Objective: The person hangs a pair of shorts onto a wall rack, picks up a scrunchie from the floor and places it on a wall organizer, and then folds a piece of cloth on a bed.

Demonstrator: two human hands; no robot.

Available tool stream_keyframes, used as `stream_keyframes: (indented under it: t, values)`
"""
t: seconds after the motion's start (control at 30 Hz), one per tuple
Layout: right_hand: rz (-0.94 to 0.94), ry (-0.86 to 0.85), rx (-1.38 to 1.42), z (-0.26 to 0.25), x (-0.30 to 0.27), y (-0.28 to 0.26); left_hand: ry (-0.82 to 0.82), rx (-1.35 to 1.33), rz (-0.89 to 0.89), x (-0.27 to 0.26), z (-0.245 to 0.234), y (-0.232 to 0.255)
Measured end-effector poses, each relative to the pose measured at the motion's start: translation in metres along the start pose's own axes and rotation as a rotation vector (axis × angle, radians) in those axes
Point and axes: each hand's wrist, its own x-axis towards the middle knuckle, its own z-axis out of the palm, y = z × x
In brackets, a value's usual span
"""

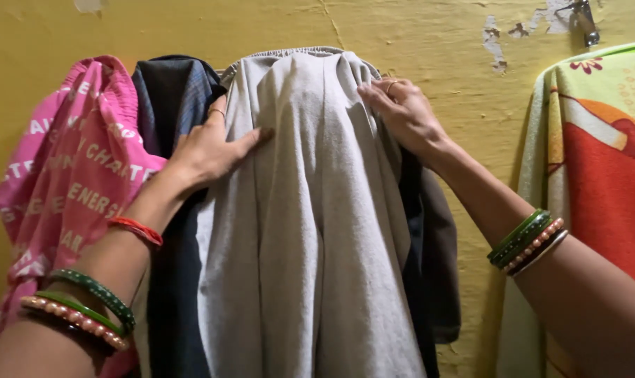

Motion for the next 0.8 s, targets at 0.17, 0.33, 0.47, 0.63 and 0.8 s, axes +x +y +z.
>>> stream_keyframes:
  t: [0.17, 0.33, 0.47, 0.63, 0.8]
  values:
    - [-0.107, 0.021, -0.102, 0.001, -0.028, -0.028, 0.025, -0.001, -0.034, -0.024, 0.003, -0.003]
    - [-0.182, 0.178, -0.171, -0.004, -0.045, -0.032, 0.091, -0.16, 0.024, -0.043, 0.007, -0.013]
    - [-0.011, 0.165, 0.13, -0.02, -0.045, -0.033, 0.119, -0.476, 0.15, -0.033, 0.017, -0.041]
    - [-0.231, 0.287, -0.162, 0.005, -0.059, -0.021, 0.146, -0.388, 0.133, -0.036, 0.026, -0.059]
    - [0.134, 0.275, -0.161, 0.018, -0.085, -0.06, 0.446, -0.041, 0.209, -0.086, 0.019, -0.03]
